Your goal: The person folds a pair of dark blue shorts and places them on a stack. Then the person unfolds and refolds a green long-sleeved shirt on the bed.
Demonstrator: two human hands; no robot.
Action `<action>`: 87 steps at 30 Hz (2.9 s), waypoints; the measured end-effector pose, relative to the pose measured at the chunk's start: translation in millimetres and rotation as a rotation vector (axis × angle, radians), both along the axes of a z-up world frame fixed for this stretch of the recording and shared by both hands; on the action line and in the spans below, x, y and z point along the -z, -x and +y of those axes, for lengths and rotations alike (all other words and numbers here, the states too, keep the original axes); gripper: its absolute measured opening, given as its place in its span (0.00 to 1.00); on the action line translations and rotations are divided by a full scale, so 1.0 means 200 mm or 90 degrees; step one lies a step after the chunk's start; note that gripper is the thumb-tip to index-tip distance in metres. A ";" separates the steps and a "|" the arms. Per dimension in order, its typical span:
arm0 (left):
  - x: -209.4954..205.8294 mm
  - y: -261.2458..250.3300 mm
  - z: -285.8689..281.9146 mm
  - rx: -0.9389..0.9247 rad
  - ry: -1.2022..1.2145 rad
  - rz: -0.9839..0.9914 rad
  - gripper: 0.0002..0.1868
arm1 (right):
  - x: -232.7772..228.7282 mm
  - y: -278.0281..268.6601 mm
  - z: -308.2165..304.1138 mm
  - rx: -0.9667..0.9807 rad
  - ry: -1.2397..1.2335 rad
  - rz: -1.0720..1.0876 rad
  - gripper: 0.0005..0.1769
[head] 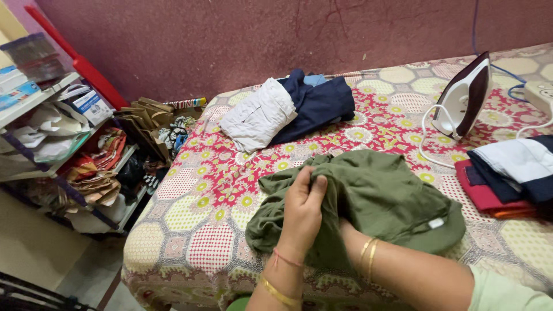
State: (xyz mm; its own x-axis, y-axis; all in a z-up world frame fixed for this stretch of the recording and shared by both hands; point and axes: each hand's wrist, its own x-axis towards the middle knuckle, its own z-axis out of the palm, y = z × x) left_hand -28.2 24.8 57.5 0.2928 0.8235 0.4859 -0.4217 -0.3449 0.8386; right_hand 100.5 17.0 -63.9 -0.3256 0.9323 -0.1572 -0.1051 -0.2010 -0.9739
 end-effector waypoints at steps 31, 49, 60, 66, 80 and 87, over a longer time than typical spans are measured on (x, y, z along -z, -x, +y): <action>0.28 -0.02 -0.18 0.295 -0.084 0.459 0.19 | -0.24 -0.36 0.20 0.379 -0.115 0.140 0.20; 0.25 -0.12 -0.18 0.224 -0.153 0.486 0.18 | -0.07 -0.46 0.11 0.381 -0.060 0.184 0.20; 0.26 -0.13 -0.02 0.003 -0.077 0.452 0.21 | 0.14 -0.43 -0.09 0.315 0.037 0.176 0.21; 0.27 -0.16 -0.13 0.048 -0.184 0.488 0.17 | 0.06 -0.47 -0.02 0.352 0.003 0.215 0.21; 0.43 -0.08 0.20 -0.075 0.057 0.520 0.46 | 0.02 -0.54 -0.13 0.354 0.011 0.219 0.22; 0.57 -0.16 0.49 0.041 -0.044 0.569 0.23 | -0.05 -0.60 -0.15 0.362 -0.009 0.239 0.22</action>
